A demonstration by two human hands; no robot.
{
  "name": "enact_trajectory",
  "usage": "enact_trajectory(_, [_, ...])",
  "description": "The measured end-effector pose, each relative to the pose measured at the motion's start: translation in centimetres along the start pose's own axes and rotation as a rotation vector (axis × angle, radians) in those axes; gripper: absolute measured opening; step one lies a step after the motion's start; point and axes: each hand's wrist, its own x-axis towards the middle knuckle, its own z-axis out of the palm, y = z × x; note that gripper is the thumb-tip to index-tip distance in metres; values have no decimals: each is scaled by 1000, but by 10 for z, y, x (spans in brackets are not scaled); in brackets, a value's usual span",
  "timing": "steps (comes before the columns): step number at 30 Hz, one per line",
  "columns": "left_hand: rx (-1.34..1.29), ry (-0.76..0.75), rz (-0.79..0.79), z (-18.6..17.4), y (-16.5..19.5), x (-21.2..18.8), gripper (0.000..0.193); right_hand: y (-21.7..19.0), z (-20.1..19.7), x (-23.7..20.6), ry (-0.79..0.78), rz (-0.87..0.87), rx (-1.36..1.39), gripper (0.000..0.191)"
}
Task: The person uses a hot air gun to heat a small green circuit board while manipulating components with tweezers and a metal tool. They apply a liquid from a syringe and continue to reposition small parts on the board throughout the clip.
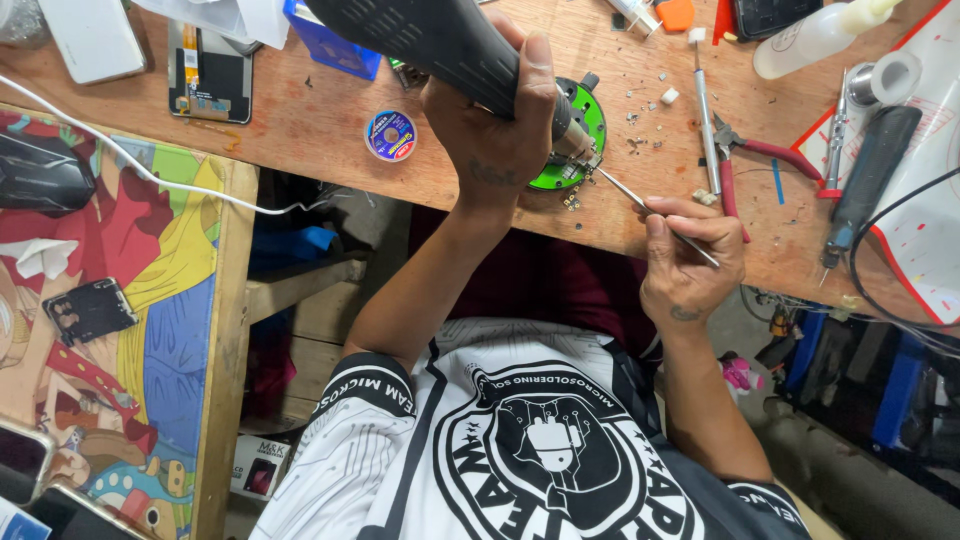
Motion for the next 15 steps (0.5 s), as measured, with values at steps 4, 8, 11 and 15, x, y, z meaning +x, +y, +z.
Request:
enact_trajectory(4, [26,2,0,0,1,0,12,-1,-1,1,1,-1,-34,23])
enact_trajectory(8, [36,-6,-6,0,1,0,12,0,-1,1,-2,20,3,23])
enact_trajectory(11, [45,-4,-2,1,0,-1,12,0,0,2,-9,10,-1,24])
enact_trajectory(15, [30,-28,3,2,-3,0,13,-2,0,3,-8,30,14,24])
